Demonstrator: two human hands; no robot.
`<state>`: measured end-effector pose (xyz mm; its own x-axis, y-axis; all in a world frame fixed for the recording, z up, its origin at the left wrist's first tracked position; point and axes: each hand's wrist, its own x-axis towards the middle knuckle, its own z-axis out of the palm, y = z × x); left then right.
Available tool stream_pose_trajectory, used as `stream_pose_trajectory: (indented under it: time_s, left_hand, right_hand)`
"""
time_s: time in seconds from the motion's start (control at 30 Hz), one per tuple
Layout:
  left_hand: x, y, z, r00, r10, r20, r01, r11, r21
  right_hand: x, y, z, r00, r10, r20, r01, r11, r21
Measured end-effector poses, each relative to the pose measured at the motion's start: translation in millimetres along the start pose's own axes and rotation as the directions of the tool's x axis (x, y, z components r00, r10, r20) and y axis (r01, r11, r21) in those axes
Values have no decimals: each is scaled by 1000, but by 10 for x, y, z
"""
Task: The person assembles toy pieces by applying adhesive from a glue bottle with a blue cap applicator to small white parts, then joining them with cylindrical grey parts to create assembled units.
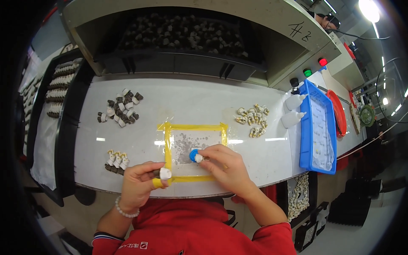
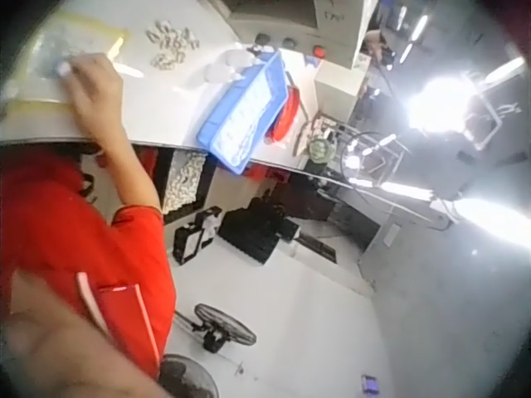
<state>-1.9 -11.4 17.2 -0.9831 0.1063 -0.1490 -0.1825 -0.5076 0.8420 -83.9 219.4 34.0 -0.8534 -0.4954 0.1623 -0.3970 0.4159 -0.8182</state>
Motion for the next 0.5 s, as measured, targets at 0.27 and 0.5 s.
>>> stream_pose_trajectory:
  time_s: [0.27, 0.5]
  left_hand:
    - [91, -284, 81, 997, -73, 12, 74, 992, -101]
    - [85, -308, 68, 999, -41, 20, 43, 993, -107]
  right_hand:
    - [-53, -86, 11, 993, 84, 78, -103, 956, 275]
    - [-25, -157, 67, 992, 29, 121, -60, 964, 258]
